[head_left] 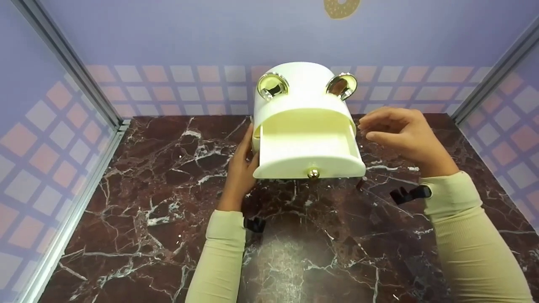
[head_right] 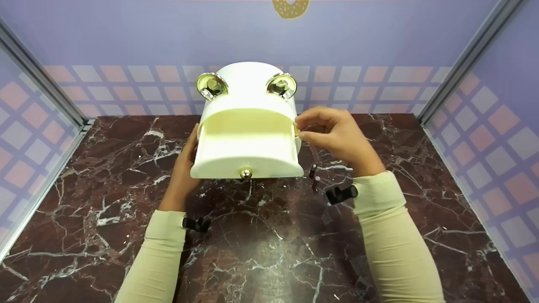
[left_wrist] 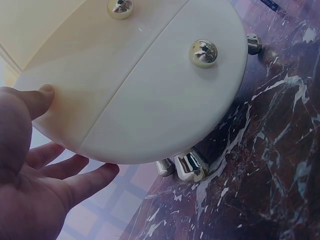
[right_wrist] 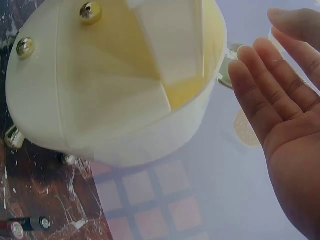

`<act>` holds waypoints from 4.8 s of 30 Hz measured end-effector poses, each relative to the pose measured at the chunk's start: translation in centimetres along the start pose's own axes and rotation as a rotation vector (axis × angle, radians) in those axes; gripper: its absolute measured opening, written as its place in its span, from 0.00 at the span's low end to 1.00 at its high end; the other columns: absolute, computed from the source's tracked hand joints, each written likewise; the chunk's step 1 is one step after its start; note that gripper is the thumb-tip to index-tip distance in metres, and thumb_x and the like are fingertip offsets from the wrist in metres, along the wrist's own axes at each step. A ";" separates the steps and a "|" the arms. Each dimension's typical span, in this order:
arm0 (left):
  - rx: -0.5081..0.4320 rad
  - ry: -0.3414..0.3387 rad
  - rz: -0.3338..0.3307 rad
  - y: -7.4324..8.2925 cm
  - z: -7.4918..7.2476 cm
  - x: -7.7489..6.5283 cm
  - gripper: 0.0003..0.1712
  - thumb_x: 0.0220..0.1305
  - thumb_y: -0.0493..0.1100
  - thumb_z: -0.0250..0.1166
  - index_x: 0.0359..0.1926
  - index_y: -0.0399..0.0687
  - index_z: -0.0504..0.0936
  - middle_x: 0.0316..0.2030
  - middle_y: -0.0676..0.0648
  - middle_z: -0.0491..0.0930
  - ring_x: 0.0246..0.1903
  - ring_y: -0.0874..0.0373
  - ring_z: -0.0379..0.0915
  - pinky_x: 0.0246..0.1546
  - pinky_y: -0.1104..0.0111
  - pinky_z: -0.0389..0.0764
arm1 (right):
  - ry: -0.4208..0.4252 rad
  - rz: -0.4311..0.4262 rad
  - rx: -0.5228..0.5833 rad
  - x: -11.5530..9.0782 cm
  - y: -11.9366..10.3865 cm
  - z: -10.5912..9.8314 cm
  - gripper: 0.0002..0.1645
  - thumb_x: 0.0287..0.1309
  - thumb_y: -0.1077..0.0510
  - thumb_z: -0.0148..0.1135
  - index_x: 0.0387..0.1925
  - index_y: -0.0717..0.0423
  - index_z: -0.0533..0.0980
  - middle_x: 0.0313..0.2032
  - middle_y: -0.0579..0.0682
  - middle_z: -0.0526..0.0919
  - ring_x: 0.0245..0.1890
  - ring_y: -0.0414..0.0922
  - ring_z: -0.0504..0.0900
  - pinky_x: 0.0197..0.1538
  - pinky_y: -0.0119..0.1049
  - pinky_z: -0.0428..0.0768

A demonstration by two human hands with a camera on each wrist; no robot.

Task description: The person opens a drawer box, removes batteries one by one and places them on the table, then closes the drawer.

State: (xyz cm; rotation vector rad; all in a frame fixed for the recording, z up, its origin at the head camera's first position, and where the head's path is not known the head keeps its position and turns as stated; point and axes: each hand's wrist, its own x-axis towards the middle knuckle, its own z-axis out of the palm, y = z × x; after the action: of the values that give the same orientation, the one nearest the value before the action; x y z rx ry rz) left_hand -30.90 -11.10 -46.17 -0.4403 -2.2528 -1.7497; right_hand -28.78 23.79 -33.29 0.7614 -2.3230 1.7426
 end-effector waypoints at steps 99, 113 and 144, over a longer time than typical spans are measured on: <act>0.082 0.001 -0.038 0.3 -0.5 -0.3 0.41 0.69 0.35 0.56 0.75 0.71 0.51 0.74 0.52 0.57 0.68 0.53 0.61 0.66 0.58 0.71 | -0.650 -0.068 -0.730 5.5 -5.5 5.3 0.09 0.55 0.59 0.69 0.40 0.51 0.86 0.35 0.42 0.84 0.34 0.34 0.81 0.40 0.28 0.83; 0.050 -0.009 -0.045 0.3 -0.4 -0.3 0.41 0.70 0.35 0.55 0.75 0.73 0.51 0.72 0.53 0.60 0.59 0.54 0.71 0.53 0.62 0.81 | -0.427 -0.325 -0.654 5.4 -5.4 4.1 0.10 0.50 0.63 0.73 0.37 0.57 0.86 0.35 0.47 0.83 0.32 0.35 0.81 0.38 0.21 0.81; 0.053 0.005 -0.025 0.2 -0.6 -0.5 0.43 0.68 0.33 0.55 0.74 0.76 0.51 0.65 0.49 0.69 0.49 0.54 0.73 0.45 0.64 0.83 | -0.350 -0.398 -0.687 4.1 -6.8 1.6 0.11 0.46 0.65 0.74 0.34 0.51 0.87 0.38 0.43 0.83 0.37 0.30 0.77 0.41 0.16 0.76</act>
State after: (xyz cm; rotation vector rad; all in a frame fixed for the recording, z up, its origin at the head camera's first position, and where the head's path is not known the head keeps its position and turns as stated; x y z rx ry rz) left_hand -30.39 -11.68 -46.05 -0.3981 -2.3052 -1.6972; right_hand -28.86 19.68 -26.31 1.3192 -2.4896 0.6172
